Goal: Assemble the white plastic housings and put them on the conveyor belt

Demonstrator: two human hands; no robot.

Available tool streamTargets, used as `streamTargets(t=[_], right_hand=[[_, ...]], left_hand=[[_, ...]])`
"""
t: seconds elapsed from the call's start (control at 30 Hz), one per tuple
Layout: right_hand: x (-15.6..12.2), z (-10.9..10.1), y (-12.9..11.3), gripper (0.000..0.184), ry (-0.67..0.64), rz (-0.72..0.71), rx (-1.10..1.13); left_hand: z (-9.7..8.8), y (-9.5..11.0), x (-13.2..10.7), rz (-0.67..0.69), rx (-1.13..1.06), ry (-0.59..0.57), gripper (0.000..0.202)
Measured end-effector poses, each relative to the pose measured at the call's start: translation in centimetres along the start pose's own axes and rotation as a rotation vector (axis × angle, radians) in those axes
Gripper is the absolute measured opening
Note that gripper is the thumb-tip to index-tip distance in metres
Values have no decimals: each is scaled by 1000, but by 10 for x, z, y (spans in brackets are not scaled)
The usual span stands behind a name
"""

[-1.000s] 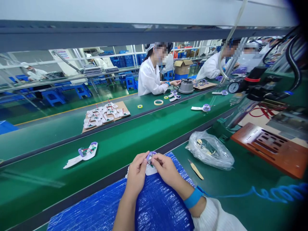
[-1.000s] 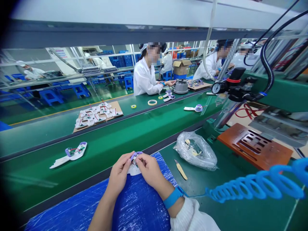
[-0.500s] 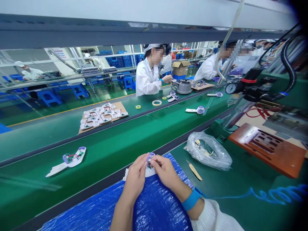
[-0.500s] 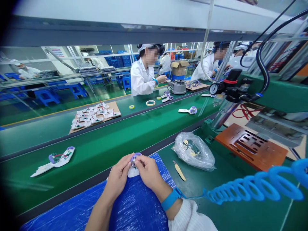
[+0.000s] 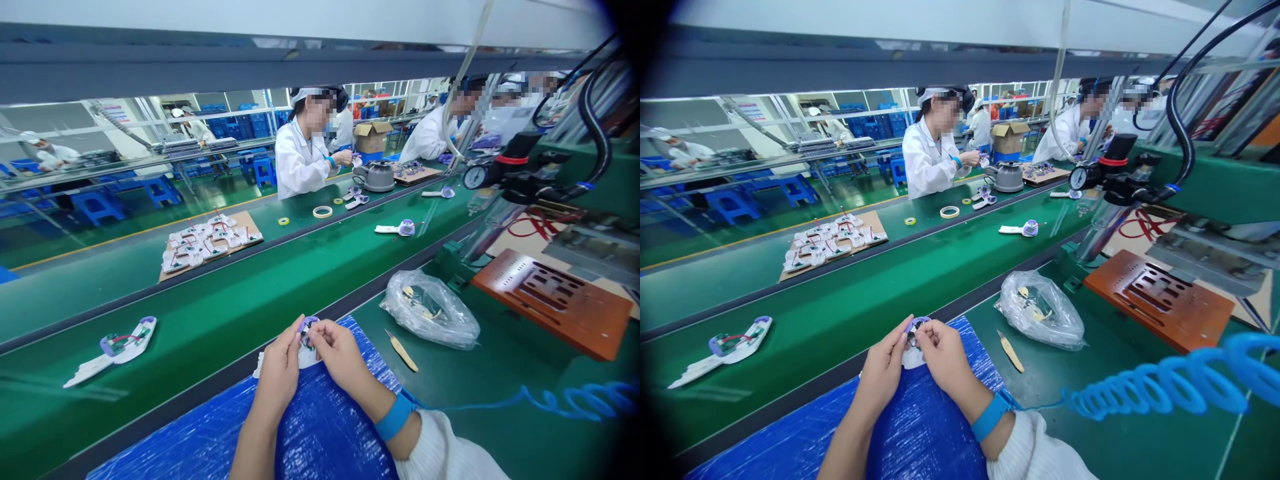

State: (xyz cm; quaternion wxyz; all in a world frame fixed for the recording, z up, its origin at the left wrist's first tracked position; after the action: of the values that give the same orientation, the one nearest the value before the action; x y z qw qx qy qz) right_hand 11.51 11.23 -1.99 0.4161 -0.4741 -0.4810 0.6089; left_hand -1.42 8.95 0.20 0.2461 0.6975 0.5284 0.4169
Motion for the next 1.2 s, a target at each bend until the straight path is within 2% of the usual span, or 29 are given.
streamTargets(t=[0.23,0.93,1.2], right_hand=[[-3,3,-8,21,-55,-22,8],[-4,1,-9,19,-22,-23,10],[-4,0,-9,21,9,-16,5]], left_hand=[[0,3,1,24,26,-15,43],[1,0,1,5,23,-32,43],[2,1,1,51,15,-35,42]])
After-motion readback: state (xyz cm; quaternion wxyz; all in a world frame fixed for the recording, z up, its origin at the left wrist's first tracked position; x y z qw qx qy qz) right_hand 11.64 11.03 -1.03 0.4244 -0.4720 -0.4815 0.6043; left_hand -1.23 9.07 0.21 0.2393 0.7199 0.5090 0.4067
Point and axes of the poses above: each hand's wrist, its own x-axis towards the middle knuckle, its own z-axis out of the palm, y = z × x, the point moved 6 cm from there along x, towards the middle knuckle, and after that the axes turned 13 degrees about z, right-handed, at the moved point
